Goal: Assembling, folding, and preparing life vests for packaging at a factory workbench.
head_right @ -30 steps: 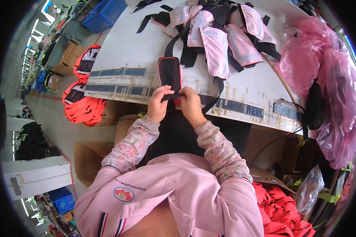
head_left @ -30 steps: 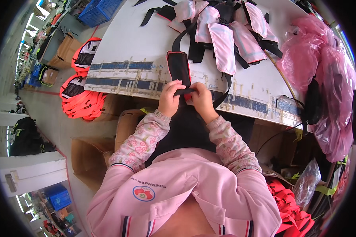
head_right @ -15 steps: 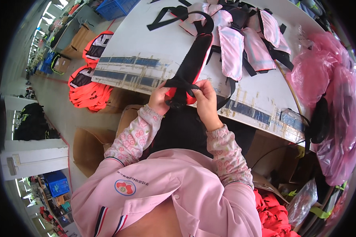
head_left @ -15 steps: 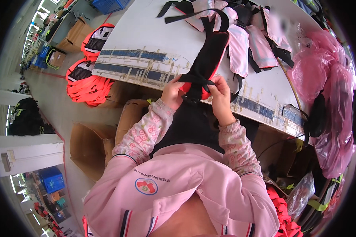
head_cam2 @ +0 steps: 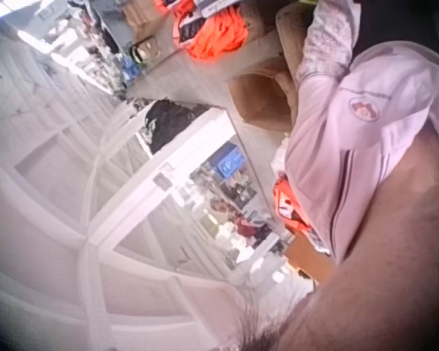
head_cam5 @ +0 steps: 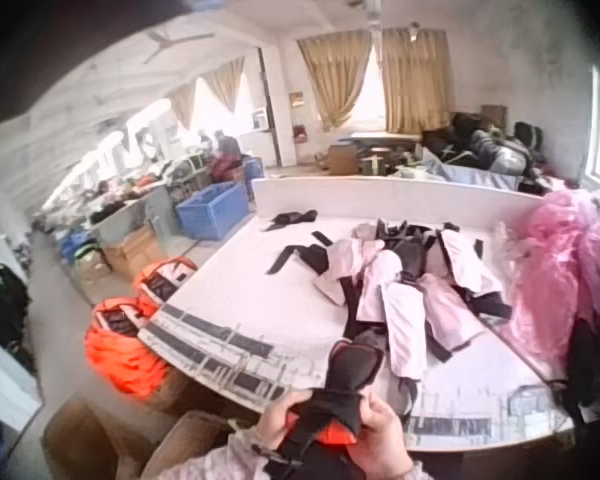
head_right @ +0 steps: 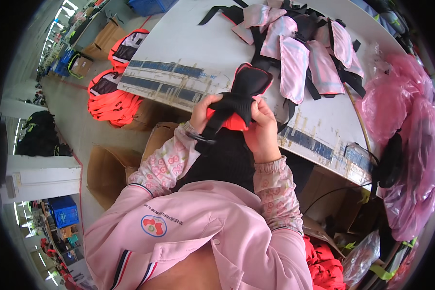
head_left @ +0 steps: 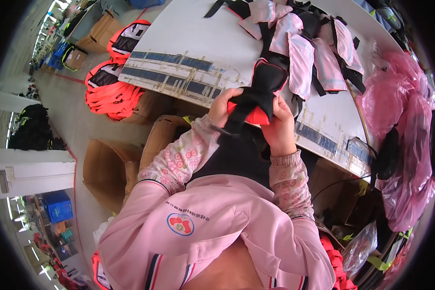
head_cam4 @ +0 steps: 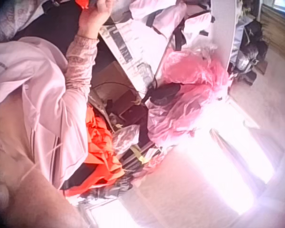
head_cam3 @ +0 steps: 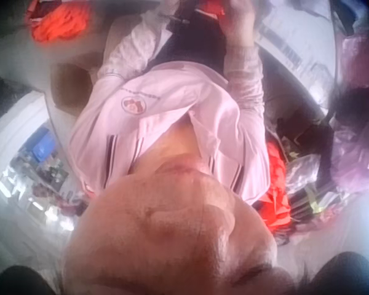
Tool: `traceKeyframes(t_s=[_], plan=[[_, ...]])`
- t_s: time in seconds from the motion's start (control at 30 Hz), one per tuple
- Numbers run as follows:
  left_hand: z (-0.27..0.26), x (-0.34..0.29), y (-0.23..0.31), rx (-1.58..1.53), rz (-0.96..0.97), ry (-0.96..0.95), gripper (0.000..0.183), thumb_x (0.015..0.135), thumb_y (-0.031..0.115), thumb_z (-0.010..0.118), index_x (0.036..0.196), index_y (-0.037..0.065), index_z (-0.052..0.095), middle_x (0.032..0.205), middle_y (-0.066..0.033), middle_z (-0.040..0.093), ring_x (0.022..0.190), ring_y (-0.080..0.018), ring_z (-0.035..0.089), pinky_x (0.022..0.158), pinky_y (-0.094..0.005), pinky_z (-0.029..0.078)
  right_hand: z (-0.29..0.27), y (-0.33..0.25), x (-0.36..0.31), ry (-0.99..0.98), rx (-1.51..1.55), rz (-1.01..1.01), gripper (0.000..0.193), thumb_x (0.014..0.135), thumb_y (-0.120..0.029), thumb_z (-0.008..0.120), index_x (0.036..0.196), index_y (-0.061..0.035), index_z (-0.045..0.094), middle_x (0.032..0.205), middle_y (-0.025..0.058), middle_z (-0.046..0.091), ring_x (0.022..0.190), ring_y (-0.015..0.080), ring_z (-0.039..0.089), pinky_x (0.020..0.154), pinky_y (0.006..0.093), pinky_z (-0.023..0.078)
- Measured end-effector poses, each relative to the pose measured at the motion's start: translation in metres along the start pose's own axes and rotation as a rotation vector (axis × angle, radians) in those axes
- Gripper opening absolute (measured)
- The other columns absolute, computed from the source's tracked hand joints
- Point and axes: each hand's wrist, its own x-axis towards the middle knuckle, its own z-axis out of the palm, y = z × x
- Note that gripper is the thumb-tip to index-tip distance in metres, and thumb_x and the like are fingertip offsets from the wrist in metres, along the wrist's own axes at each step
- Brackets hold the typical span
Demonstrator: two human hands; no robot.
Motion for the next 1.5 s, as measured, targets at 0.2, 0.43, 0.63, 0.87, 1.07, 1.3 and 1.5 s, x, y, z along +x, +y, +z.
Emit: traceKeyframes(t_s=[0.2, 0.43, 0.63, 0.87, 1.07, 1.3, 1.5], plan=[[0.039, -0.006, -0.014, 0.153, 0.24, 0.07, 0.014, 0.088, 0.018, 0.059, 0.096, 0.006, 0.058, 0.092, -0.0014, 0.06, 0.087, -0.0104, 0.059, 0.081, -0.0261, 0.047, -0.024, -0.008, -0.01, 0.022, 0.159, 0.035, 0.034, 0.091, -0.022, 0.046, 0.115, 0.002, 0.052, 0.11, 0.0155, 0.06, 0.101, 0.0274, 0.059, 0.096, 0.0397, 0.044], [0.014, -0.016, -0.049, -0.007, 0.125, 0.052, 0.018, 0.094, 0.027, 0.051, 0.099, 0.01, 0.055, 0.088, 0.0025, 0.06, 0.078, -0.0072, 0.06, 0.063, -0.0225, 0.052, -0.008, -0.018, -0.017, 0.006, -0.123, -0.132, 0.034, 0.094, -0.029, 0.047, 0.115, -0.002, 0.049, 0.107, 0.0101, 0.06, 0.099, 0.0218, 0.059, 0.09, 0.0341, 0.044], [-0.003, -0.007, -0.039, 0.008, 0.047, 0.07, 0.027, 0.095, 0.023, 0.048, 0.116, 0.006, 0.054, 0.103, -0.0028, 0.063, 0.091, -0.0109, 0.062, 0.079, -0.0257, 0.051, -0.017, -0.005, -0.018, 0.01, -0.396, -0.203, 0.029, 0.097, -0.025, 0.045, 0.116, -0.0038, 0.05, 0.112, 0.0075, 0.055, 0.103, 0.0177, 0.054, 0.092, 0.0321, 0.041], [0.011, -0.015, -0.016, -0.213, 0.1, -0.254, 0.031, 0.094, 0.025, 0.049, 0.116, 0.003, 0.052, 0.113, -0.0075, 0.06, 0.105, -0.0182, 0.058, 0.093, -0.0348, 0.046, -0.075, -0.005, -0.017, 0.217, -0.883, -0.464, 0.031, 0.095, -0.027, 0.049, 0.116, -0.004, 0.052, 0.106, 0.0043, 0.059, 0.099, 0.0144, 0.057, 0.085, 0.027, 0.045], [0.028, -0.02, -0.018, -0.29, 0.045, -0.26, 0.03, 0.091, 0.023, 0.054, 0.112, 0.002, 0.055, 0.112, -0.0091, 0.061, 0.102, -0.0188, 0.059, 0.092, -0.035, 0.045, -0.015, -0.03, -0.03, 0.096, -0.114, 0.016, 0.038, 0.096, -0.033, 0.046, 0.116, -0.0023, 0.053, 0.107, 0.009, 0.061, 0.1, 0.02, 0.058, 0.086, 0.0319, 0.046], [0.038, -0.007, 0.003, 0.235, 0.513, 0.222, 0.015, 0.087, 0.018, 0.058, 0.075, 0.008, 0.057, 0.075, 0.0011, 0.056, 0.069, -0.008, 0.056, 0.063, -0.0257, 0.047, 0.001, 0.0, -0.017, 0.042, -0.228, 0.195, 0.044, 0.097, -0.042, 0.038, 0.119, -0.0055, 0.05, 0.116, 0.0092, 0.055, 0.109, 0.0213, 0.052, 0.092, 0.0372, 0.042], [0.003, 0.002, 0.006, 0.687, 0.695, 0.388, 0.025, 0.088, 0.018, 0.061, 0.068, 0.005, 0.053, 0.067, 0.0029, 0.052, 0.063, -0.0067, 0.049, 0.058, -0.0234, 0.04, 0.014, 0.023, -0.014, 0.086, -0.294, 0.408, 0.032, 0.086, -0.01, 0.062, 0.113, -0.0037, 0.048, 0.088, 0.0054, 0.06, 0.07, 0.0155, 0.06, 0.067, 0.0323, 0.052]])
